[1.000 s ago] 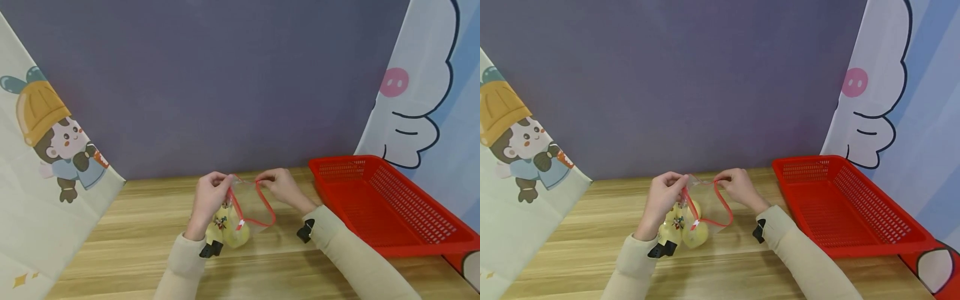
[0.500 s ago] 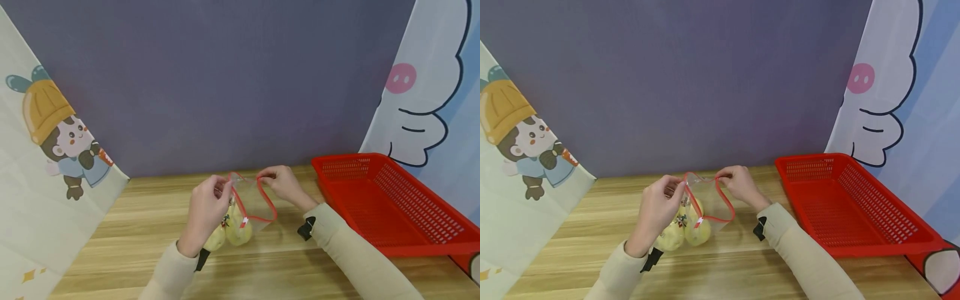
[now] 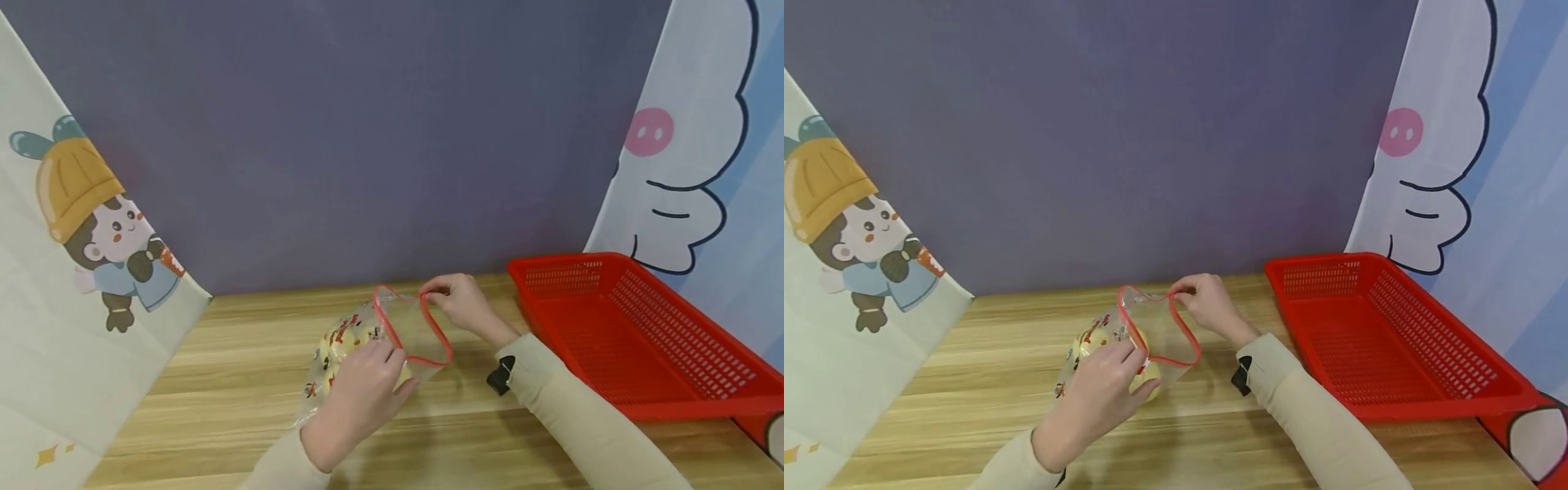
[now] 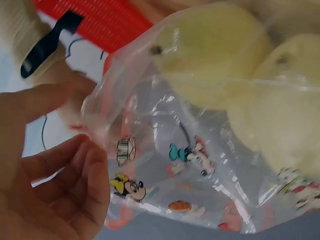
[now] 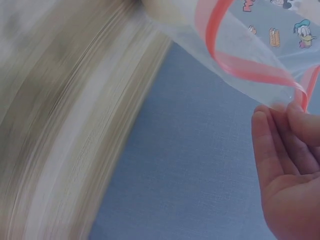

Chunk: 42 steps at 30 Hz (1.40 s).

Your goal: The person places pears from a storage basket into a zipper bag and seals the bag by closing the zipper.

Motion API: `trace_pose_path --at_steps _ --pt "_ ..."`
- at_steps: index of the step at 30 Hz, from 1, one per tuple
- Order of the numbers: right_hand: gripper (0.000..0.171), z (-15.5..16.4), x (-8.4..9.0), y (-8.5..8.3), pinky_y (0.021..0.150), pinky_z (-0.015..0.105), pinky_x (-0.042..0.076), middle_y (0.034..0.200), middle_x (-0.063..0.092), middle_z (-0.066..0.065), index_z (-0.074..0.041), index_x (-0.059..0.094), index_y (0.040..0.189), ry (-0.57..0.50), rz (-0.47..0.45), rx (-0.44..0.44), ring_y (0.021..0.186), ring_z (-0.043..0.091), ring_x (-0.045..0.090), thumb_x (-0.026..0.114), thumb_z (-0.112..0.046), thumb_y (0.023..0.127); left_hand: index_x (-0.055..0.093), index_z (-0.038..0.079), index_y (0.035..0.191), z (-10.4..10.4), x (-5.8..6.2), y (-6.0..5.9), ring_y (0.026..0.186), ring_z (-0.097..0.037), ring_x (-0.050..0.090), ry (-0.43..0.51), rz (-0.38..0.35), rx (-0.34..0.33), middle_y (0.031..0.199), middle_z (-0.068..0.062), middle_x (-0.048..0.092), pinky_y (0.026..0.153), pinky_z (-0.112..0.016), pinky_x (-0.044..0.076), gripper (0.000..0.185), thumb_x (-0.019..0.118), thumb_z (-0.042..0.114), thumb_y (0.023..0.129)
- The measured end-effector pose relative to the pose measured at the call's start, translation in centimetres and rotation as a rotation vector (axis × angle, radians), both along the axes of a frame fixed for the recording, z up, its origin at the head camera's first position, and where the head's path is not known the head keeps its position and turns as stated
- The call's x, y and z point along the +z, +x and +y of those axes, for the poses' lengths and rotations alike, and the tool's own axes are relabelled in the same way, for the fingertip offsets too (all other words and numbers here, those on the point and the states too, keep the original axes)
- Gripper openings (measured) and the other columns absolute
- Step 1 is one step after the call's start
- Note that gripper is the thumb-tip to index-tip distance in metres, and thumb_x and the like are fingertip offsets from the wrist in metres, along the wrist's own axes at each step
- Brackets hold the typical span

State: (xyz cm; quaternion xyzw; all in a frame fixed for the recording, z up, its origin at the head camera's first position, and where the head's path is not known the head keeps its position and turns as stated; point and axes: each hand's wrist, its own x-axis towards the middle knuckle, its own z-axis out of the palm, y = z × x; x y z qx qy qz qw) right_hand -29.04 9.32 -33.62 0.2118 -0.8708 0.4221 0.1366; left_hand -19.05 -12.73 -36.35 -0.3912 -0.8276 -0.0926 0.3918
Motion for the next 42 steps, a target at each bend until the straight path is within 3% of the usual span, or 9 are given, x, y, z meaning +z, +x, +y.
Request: trace_pose_path --at_steps 5,11,17,23,30,35,42 --pt "0.012 0.2 0.0 0.0 0.072 0.034 0.062 0.096 0.077 0.006 -0.007 0.080 0.099 -0.003 0.002 -0.002 0.087 0.021 0.071 0.071 -0.001 0.093 0.064 0.007 0.078 0.1 -0.6 -0.2 0.058 -0.016 0.053 -0.018 0.049 0.061 0.073 -0.002 0.056 0.048 -0.026 0.047 0.029 0.091 0.014 0.070" --pt "0.011 0.6 0.3 -0.1 0.070 0.034 0.061 0.094 0.076 0.004 -0.008 0.080 0.099 -0.032 -0.022 -0.020 0.086 0.024 0.071 0.071 -0.004 0.094 0.061 0.008 0.076 -0.4 -0.3 -0.6 0.057 -0.017 0.052 0.088 0.009 0.073 0.070 -0.001 0.053 0.044 -0.028 0.046 0.026 0.087 0.008 0.072" --pt "0.009 1.0 1.2 -0.3 0.071 0.035 0.061 0.092 0.077 0.002 -0.008 0.080 0.099 -0.063 -0.010 -0.053 0.085 0.021 0.071 0.073 -0.007 0.094 0.060 0.009 0.076 -1.2 1.2 -1.3 0.057 -0.012 0.051 0.195 0.047 0.013 0.070 0.001 0.056 0.047 -0.023 0.046 0.021 0.079 0.000 0.072" --pt "0.010 1.5 2.4 0.2 0.073 0.035 0.059 0.093 0.076 0.003 -0.010 0.079 0.101 -0.092 -0.017 -0.074 0.089 0.025 0.072 0.070 -0.008 0.096 0.062 0.002 0.086 -2.0 2.7 -2.3 0.066 -0.018 0.060 0.313 0.046 -0.044 0.077 -0.006 0.061 0.053 -0.028 0.055 0.016 0.075 -0.005 0.079" --pt "0.010 2.0 3.3 0.7 0.066 0.031 0.055 0.092 0.074 0.008 -0.007 0.076 0.105 -0.122 0.008 -0.111 0.084 0.024 0.069 0.067 -0.008 0.099 0.062 -0.008 0.097 -3.4 4.2 -3.3 0.065 -0.023 0.062 0.407 0.030 -0.045 0.083 -0.016 0.061 0.052 -0.031 0.057 0.009 0.069 -0.005 0.091" --pt "0.010 2.1 3.8 0.8 0.065 0.029 0.055 0.094 0.073 0.011 -0.005 0.074 0.105 -0.147 0.048 -0.114 0.081 0.020 0.067 0.067 -0.008 0.099 0.061 -0.008 0.098 -4.2 5.1 -4.2 0.065 -0.024 0.058 0.478 0.018 -0.028 0.084 -0.018 0.060 0.051 -0.035 0.054 0.008 0.068 -0.004 0.094" --pt "0.011 2.1 4.6 1.3 0.069 0.024 0.056 0.095 0.070 0.015 -0.001 0.072 0.104 -0.246 0.066 -0.125 0.083 0.027 0.065 0.067 -0.009 0.099 0.063 -0.009 0.099 -4.9 6.3 -5.5 0.070 -0.026 0.057 0.562 -0.069 -0.015 0.088 -0.019 0.061 0.057 -0.035 0.052 0.009 0.065 -0.001 0.097"
